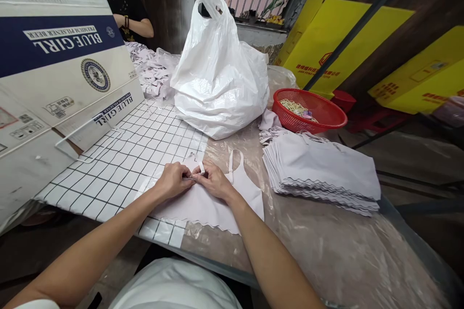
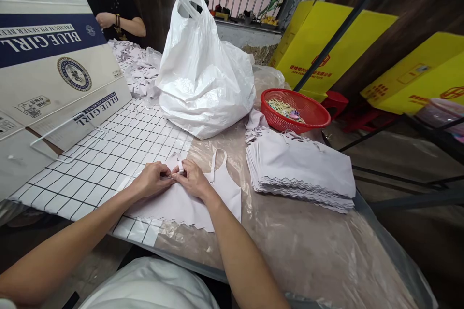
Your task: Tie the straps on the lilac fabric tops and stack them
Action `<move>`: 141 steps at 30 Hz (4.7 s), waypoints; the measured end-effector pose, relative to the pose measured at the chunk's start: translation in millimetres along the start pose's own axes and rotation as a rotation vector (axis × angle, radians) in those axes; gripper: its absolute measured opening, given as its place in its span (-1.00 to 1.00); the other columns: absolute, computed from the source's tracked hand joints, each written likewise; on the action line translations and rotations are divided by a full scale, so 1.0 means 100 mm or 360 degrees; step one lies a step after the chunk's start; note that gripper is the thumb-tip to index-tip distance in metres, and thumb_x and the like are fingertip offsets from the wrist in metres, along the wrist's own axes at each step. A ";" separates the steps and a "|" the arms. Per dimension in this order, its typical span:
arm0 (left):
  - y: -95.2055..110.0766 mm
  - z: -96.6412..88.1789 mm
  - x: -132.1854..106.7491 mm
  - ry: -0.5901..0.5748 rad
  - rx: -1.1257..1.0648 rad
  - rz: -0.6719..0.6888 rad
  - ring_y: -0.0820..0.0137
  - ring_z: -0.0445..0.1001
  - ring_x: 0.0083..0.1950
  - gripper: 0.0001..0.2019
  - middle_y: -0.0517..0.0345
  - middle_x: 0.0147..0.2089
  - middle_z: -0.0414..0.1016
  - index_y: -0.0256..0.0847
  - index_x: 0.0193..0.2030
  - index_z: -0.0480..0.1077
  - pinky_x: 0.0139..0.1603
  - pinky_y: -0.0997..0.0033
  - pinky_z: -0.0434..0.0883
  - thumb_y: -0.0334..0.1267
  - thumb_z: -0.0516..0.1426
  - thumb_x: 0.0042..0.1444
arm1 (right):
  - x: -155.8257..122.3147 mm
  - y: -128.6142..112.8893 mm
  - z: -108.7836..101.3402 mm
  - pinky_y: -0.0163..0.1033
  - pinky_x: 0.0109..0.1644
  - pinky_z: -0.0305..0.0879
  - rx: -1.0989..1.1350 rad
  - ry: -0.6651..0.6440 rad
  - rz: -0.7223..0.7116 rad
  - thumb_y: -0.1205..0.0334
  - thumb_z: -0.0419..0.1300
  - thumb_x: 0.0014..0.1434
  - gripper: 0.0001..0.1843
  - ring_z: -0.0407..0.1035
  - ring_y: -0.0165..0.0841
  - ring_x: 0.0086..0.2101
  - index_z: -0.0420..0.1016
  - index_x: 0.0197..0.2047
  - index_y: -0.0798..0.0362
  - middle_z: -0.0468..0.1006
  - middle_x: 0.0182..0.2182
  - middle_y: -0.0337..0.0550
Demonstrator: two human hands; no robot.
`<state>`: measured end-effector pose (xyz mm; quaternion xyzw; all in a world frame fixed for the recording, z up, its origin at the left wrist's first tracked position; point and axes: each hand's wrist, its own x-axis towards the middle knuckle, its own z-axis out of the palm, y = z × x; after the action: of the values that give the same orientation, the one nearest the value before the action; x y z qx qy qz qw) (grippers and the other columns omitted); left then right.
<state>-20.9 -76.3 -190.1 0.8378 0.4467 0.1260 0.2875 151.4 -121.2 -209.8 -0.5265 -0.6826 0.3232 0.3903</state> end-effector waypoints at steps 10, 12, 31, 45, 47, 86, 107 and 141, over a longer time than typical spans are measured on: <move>0.00 0.00 0.02 0.0006 -0.0029 0.0006 0.32 0.38 -0.41 -0.84 0.07 -0.47 0.48 -0.22 -0.53 0.50 -0.31 0.35 0.24 -0.21 0.21 0.00 | -0.01 -0.05 -0.02 -0.22 -0.07 0.21 0.0049 0.0004 0.0025 0.33 0.26 0.17 -0.94 0.30 -0.35 -0.25 0.54 -0.36 0.05 0.43 -0.38 -0.23; -0.01 0.00 0.02 0.0016 -0.0033 0.0019 0.33 0.37 -0.41 -0.83 0.08 -0.49 0.47 -0.21 -0.54 0.50 -0.32 0.36 0.23 -0.21 0.21 -0.01 | -0.01 -0.05 -0.02 -0.22 -0.07 0.21 0.0036 0.0003 0.0021 0.32 0.26 0.17 -0.94 0.30 -0.34 -0.24 0.54 -0.36 0.05 0.44 -0.37 -0.23; -0.01 0.01 0.02 0.0027 -0.0003 0.0032 0.35 0.35 -0.43 -0.81 0.09 -0.51 0.47 -0.22 -0.56 0.47 -0.35 0.39 0.20 -0.21 0.20 0.00 | -0.01 -0.02 0.01 -0.22 -0.09 0.21 0.0024 0.0018 0.0006 0.31 0.26 0.17 -0.93 0.31 -0.32 -0.22 0.53 -0.37 0.04 0.44 -0.36 -0.22; 0.01 0.00 0.01 -0.0001 -0.0006 -0.0006 0.32 0.40 -0.40 -0.85 0.07 -0.45 0.49 -0.22 -0.53 0.48 -0.30 0.36 0.23 -0.24 0.22 -0.01 | -0.01 -0.03 -0.02 -0.22 -0.09 0.20 -0.0009 0.0038 0.0001 0.33 0.24 0.17 -0.93 0.29 -0.33 -0.24 0.52 -0.36 0.04 0.41 -0.37 -0.23; 0.01 0.00 0.01 0.0002 0.0013 -0.0005 0.31 0.40 -0.39 -0.85 0.06 -0.46 0.49 -0.22 -0.53 0.48 -0.31 0.36 0.22 -0.25 0.21 -0.01 | -0.01 -0.04 -0.01 -0.22 -0.08 0.21 0.0013 0.0043 0.0007 0.33 0.24 0.17 -0.93 0.29 -0.33 -0.24 0.52 -0.36 0.05 0.42 -0.38 -0.22; 0.02 0.00 0.01 -0.0018 0.0102 -0.0011 0.34 0.42 -0.39 -0.82 0.07 -0.46 0.52 -0.25 -0.50 0.51 -0.31 0.39 0.25 -0.22 0.20 0.05 | -0.01 -0.04 -0.02 -0.21 -0.09 0.22 -0.0079 0.0001 -0.0009 0.36 0.24 0.16 -0.91 0.31 -0.33 -0.23 0.49 -0.38 0.04 0.41 -0.37 -0.22; 0.03 -0.05 0.02 -0.0119 0.0083 0.0010 0.23 0.50 -0.25 -0.82 0.03 -0.34 0.60 -0.22 -0.31 0.61 -0.16 0.31 0.33 -0.20 0.20 0.07 | 0.03 -0.10 -0.22 -0.22 -0.12 0.22 -0.0241 -0.0154 -0.0010 0.38 0.23 0.14 -0.89 0.32 -0.32 -0.27 0.51 -0.42 0.04 0.45 -0.42 -0.23; 0.20 -0.87 -1.06 0.0083 -0.1355 -0.0479 0.51 0.26 -0.58 -0.44 0.38 -0.66 0.30 -0.17 -0.23 0.40 -0.58 0.55 0.23 -0.05 0.43 -0.40 | -1.74 -1.01 -1.09 -0.36 -0.52 0.23 0.0369 0.0873 0.0854 -0.02 0.41 -0.12 -0.57 0.31 -0.44 -0.53 0.33 -0.32 0.00 0.42 -0.52 -0.33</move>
<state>-108.8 -140.1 -103.7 0.5672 0.4789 0.2763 0.6104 223.6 -310.3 -104.3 -0.7054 -0.3503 0.3360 0.5165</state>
